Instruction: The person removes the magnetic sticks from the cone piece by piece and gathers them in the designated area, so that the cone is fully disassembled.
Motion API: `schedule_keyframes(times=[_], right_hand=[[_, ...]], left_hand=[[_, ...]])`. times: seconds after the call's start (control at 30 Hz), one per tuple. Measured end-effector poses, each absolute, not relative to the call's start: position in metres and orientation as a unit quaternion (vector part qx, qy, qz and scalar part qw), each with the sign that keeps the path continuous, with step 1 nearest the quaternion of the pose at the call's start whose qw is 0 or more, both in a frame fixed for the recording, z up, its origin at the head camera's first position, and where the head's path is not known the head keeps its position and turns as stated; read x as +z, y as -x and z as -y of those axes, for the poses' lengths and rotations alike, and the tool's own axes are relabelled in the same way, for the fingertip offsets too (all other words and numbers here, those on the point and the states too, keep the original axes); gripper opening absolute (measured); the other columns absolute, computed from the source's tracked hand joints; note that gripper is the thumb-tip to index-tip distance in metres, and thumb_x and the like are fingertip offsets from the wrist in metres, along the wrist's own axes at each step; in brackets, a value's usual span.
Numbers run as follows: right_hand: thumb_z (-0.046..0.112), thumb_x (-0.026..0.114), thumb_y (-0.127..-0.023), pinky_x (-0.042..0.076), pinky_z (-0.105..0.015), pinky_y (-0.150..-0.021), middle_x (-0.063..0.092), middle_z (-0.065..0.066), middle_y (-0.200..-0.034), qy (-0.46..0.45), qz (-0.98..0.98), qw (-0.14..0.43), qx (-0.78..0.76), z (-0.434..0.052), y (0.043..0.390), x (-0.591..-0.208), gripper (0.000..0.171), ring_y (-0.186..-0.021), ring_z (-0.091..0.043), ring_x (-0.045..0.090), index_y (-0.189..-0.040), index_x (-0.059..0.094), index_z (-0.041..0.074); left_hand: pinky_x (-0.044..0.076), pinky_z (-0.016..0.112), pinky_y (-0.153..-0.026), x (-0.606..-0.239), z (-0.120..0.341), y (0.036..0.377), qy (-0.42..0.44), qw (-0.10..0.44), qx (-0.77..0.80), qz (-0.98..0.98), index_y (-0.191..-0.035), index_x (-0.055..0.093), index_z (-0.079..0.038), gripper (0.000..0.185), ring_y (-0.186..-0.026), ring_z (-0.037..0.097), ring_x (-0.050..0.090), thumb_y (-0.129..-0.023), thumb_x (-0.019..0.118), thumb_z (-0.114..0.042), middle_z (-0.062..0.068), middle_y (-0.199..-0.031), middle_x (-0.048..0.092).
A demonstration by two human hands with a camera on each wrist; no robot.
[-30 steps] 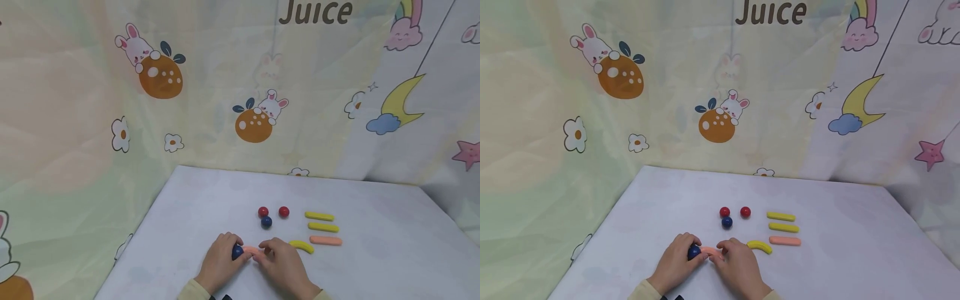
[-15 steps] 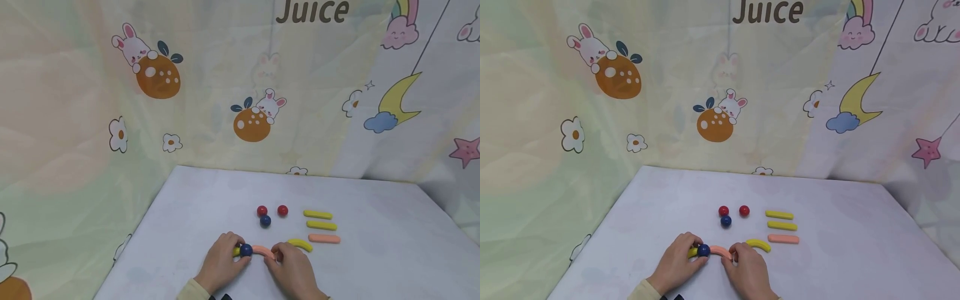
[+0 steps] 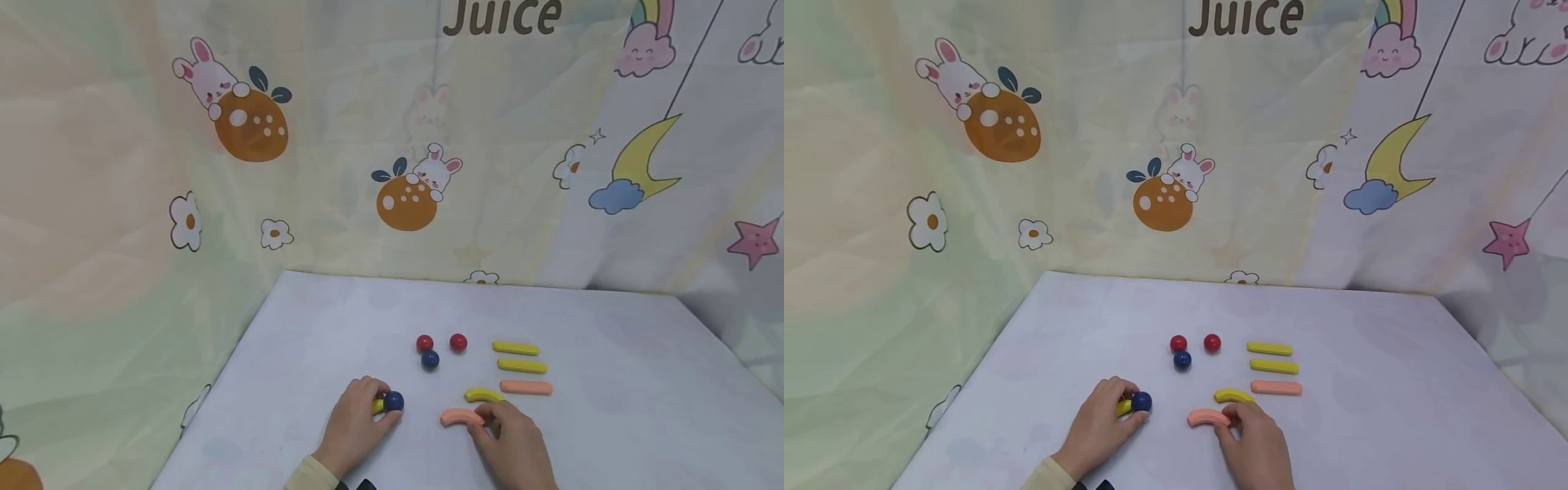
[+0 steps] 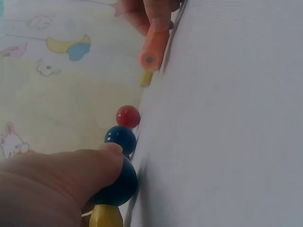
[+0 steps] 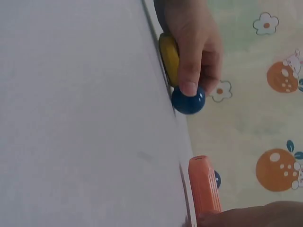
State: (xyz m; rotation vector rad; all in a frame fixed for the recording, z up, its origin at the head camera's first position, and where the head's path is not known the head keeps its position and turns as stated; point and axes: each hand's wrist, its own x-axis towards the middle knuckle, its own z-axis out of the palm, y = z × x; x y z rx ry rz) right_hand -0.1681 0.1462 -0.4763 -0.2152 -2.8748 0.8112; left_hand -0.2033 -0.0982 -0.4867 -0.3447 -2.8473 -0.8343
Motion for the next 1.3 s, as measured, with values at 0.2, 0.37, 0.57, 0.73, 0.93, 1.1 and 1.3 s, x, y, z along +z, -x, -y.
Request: schedule_keyframes(times=[0.2,0.37,0.57,0.73,0.93,1.1,1.3], right_hand=[[0.027,0.081,-0.080,0.037,-0.024,-0.054,0.063,0.008,-0.078,0.076,0.952,0.111,0.274,-0.176,0.161,-0.479,0.022,-0.062,-0.010,0.046,-0.094,0.072,0.013],[0.025,0.081,-0.080,0.037,-0.024,-0.054,0.063,0.006,-0.080,0.076,0.951,0.123,0.272,-0.184,0.161,-0.481,0.023,-0.062,-0.010,0.046,-0.095,0.072,0.011],[0.022,0.082,-0.078,0.037,-0.024,-0.054,0.062,0.003,-0.081,0.071,0.949,0.137,0.273,-0.184,0.162,-0.483,0.023,-0.063,-0.011,0.045,-0.095,0.072,0.009],[0.025,0.082,-0.079,0.039,-0.026,-0.058,0.060,0.001,-0.082,0.086,0.950,0.126,0.271,-0.184,0.163,-0.484,0.029,-0.067,-0.014,0.047,-0.099,0.071,0.007],[0.043,0.074,-0.084,0.037,-0.028,-0.058,0.053,-0.002,-0.082,0.122,0.944,0.122,0.281,-0.186,0.161,-0.485,0.041,-0.067,-0.016,0.046,-0.103,0.068,0.008],[0.031,0.077,-0.084,0.035,-0.025,-0.056,0.052,0.001,-0.078,0.117,0.929,0.176,0.303,-0.175,0.157,-0.484,0.022,-0.063,-0.013,0.043,-0.094,0.068,0.013],[0.016,0.075,-0.085,0.039,-0.021,-0.053,0.057,0.011,-0.076,0.037,0.920,0.130,0.367,-0.141,0.152,-0.478,0.009,-0.057,-0.006,0.045,-0.089,0.069,0.021]], left_hand=[[0.048,0.029,-0.078,-0.488,0.098,0.204,0.117,0.078,-0.275,0.951,-0.104,0.064,-0.021,0.035,-0.086,0.005,0.048,-0.079,0.079,-0.041,-0.014,-0.094,0.059],[0.048,0.029,-0.078,-0.488,0.097,0.204,0.113,0.071,-0.271,0.953,-0.104,0.064,-0.022,0.035,-0.086,0.006,0.048,-0.079,0.079,-0.041,-0.014,-0.093,0.058],[0.048,0.029,-0.077,-0.488,0.098,0.203,0.113,0.071,-0.274,0.952,-0.104,0.064,-0.023,0.035,-0.086,0.005,0.048,-0.078,0.080,-0.041,-0.015,-0.093,0.058],[0.047,0.029,-0.077,-0.485,0.106,0.204,0.132,0.043,-0.285,0.949,-0.112,0.064,-0.021,0.043,-0.088,0.006,0.047,-0.080,0.076,-0.048,-0.013,-0.100,0.057],[0.042,0.028,-0.067,-0.479,0.130,0.207,0.141,0.029,-0.268,0.953,-0.101,0.062,-0.020,0.021,-0.077,0.008,0.045,-0.082,0.065,-0.027,-0.010,-0.087,0.052],[0.034,0.025,-0.060,-0.477,0.139,0.207,0.166,0.015,-0.253,0.953,-0.088,0.060,-0.023,0.014,-0.068,0.009,0.041,-0.076,0.067,-0.020,-0.011,-0.073,0.047],[0.037,0.023,-0.062,-0.482,0.126,0.206,0.205,0.020,-0.269,0.941,-0.092,0.065,-0.023,0.014,-0.067,0.005,0.043,-0.079,0.070,-0.020,-0.015,-0.072,0.047]])
